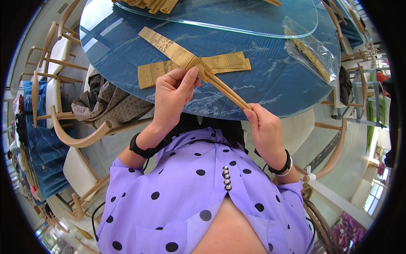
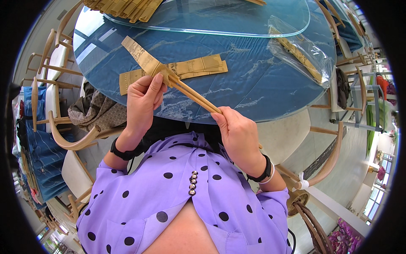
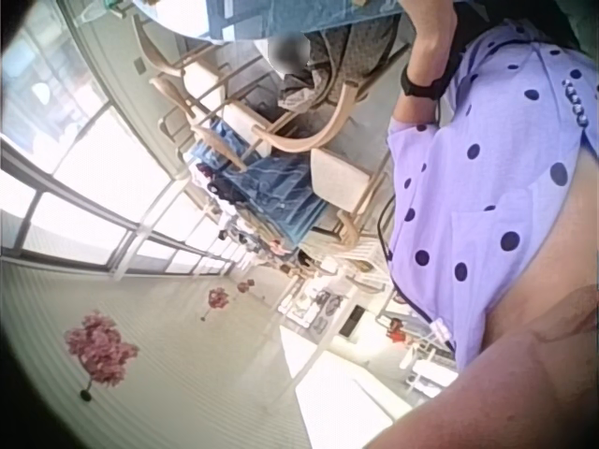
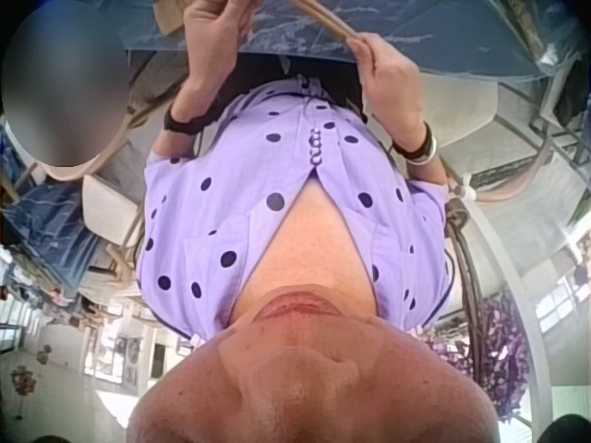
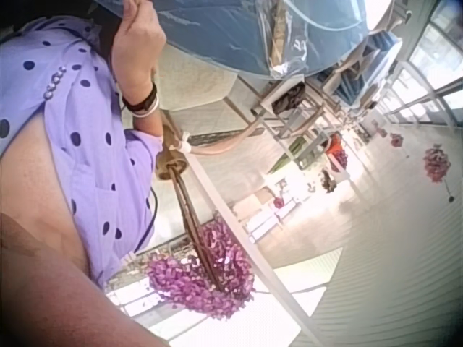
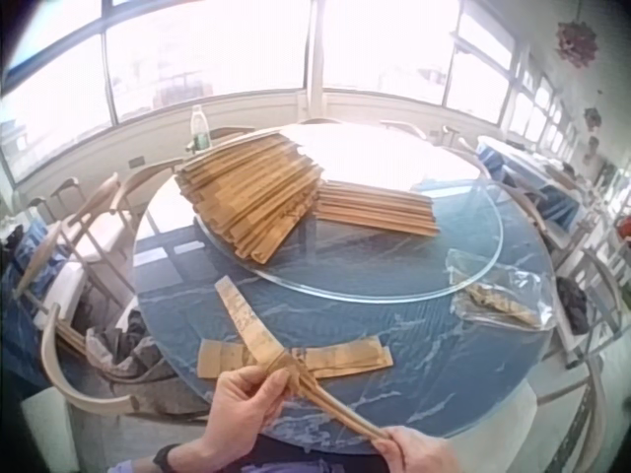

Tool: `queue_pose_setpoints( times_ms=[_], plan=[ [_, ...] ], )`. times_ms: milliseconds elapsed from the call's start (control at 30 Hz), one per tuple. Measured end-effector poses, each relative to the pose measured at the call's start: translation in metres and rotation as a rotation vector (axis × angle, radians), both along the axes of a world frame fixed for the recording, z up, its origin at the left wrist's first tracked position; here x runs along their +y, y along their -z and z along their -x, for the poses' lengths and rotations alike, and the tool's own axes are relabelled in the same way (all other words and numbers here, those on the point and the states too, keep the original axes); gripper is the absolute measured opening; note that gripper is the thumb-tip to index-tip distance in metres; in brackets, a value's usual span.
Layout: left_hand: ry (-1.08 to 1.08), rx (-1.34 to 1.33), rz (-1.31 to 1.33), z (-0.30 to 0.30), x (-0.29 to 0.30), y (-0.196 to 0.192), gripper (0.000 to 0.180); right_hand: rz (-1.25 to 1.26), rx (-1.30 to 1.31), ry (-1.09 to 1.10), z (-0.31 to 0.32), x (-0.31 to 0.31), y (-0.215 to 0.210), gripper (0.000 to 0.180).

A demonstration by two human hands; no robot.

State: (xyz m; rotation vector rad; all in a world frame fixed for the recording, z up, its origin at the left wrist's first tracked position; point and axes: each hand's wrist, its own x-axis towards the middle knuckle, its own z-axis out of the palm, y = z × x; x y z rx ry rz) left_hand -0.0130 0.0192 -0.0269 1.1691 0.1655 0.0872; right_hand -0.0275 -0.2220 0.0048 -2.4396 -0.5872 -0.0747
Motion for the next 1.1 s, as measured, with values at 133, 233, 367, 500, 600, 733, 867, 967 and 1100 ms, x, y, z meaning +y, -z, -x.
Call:
queue_pose_setpoints(
  times_ms=[133, 233, 367, 500, 600, 733, 867, 967, 1100],
  plan=[
    [-0.009, 0.013, -0.092, 0.000, -0.001, -0.002, 0.030, 0.145, -0.267, 0.058, 0.004, 0.007, 0.007, 0.021],
    [0.004, 0.058, -0.131, -0.001, 0.000, -0.005, 0.030, 0.083, -0.246, 0.046, 0.004, 0.006, 0.010, 0.022],
    [0.064, 0.075, -0.201, -0.003, 0.004, -0.002, 0.030, 0.008, -0.138, 0.013, -0.001, 0.002, 0.009, 0.022],
    [0.116, 0.071, -0.199, 0.000, -0.007, -0.005, 0.030, 0.102, -0.250, 0.046, -0.001, 0.010, 0.006, 0.021],
    [0.096, 0.060, -0.102, 0.002, -0.008, -0.004, 0.029, 0.038, -0.229, 0.017, -0.004, 0.012, 0.006, 0.021],
    [-0.062, -0.010, 0.053, 0.001, -0.003, 0.001, 0.028, -0.020, -0.200, -0.004, -0.006, 0.007, 0.007, 0.021],
    [-0.028, -0.009, 0.123, -0.005, 0.007, 0.000, 0.028, 0.049, -0.184, -0.061, -0.004, 0.005, 0.004, 0.022],
    [-0.066, -0.035, 0.090, -0.008, 0.002, -0.003, 0.026, -0.010, -0.163, -0.074, -0.004, 0.003, 0.009, 0.021],
    [-0.119, -0.125, -0.012, -0.006, -0.002, -0.001, 0.024, -0.001, -0.063, -0.077, -0.001, 0.004, 0.009, 0.020]
  ],
)
